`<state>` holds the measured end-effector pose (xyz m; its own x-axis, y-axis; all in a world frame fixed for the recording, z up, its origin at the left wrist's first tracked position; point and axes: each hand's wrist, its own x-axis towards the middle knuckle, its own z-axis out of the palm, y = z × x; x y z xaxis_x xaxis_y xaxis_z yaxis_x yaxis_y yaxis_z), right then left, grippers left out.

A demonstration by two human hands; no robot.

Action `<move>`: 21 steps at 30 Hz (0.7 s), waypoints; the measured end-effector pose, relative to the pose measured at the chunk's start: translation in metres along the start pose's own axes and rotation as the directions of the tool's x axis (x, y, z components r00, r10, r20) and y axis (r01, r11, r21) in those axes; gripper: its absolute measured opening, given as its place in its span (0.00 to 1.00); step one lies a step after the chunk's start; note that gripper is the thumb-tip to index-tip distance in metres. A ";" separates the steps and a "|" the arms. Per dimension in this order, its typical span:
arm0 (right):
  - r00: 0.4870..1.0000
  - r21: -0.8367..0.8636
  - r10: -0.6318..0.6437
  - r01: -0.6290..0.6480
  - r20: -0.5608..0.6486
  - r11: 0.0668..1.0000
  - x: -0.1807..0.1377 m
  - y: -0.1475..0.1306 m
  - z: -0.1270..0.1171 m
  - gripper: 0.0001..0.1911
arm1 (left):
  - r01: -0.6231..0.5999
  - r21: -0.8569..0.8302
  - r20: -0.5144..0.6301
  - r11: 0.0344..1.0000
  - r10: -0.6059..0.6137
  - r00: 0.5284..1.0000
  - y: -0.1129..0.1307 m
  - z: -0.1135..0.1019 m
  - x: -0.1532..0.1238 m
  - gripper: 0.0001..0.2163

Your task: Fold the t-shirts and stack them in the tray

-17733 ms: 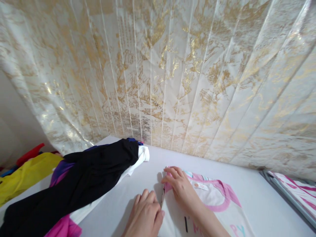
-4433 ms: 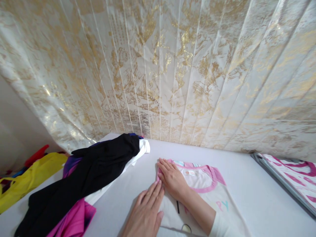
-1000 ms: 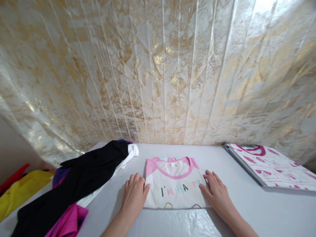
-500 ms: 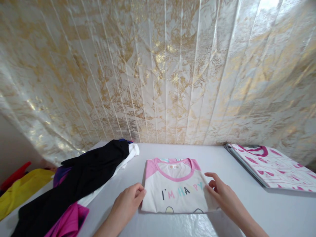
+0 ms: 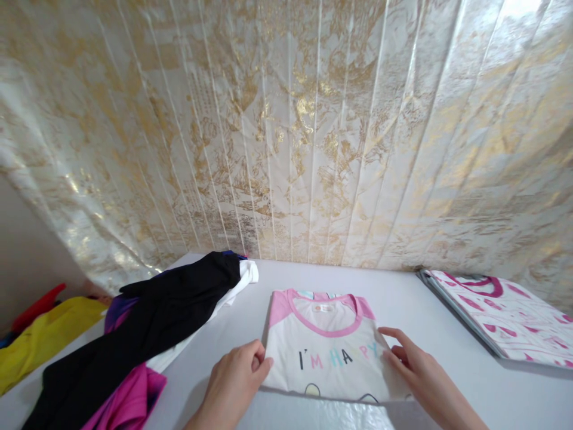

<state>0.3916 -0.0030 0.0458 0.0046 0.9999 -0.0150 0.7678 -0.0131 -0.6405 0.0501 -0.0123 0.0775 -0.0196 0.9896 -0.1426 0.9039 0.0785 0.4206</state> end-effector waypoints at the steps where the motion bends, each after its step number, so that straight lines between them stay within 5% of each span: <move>1: 1.000 0.006 -0.002 0.002 -0.008 1.000 0.000 -0.001 -0.001 0.24 | 0.000 -0.010 -0.016 1.000 0.000 1.000 0.000 0.000 0.000 0.06; 9: 1.000 -0.018 0.010 -0.011 -0.013 1.000 -0.003 -0.004 -0.004 0.25 | -0.042 -0.171 -0.004 0.984 0.042 0.999 -0.008 0.005 0.010 0.05; 21: 0.999 -0.056 0.041 -0.042 -0.023 0.998 -0.005 -0.004 0.001 0.23 | -0.077 -0.079 0.055 0.994 0.082 0.995 -0.001 -0.003 0.006 0.05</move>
<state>0.3880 -0.0076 0.0471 0.0507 0.9984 -0.0233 0.8018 -0.0546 -0.5952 0.0483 -0.0064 0.0791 0.0781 0.9845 -0.1568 0.8661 0.0109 0.4998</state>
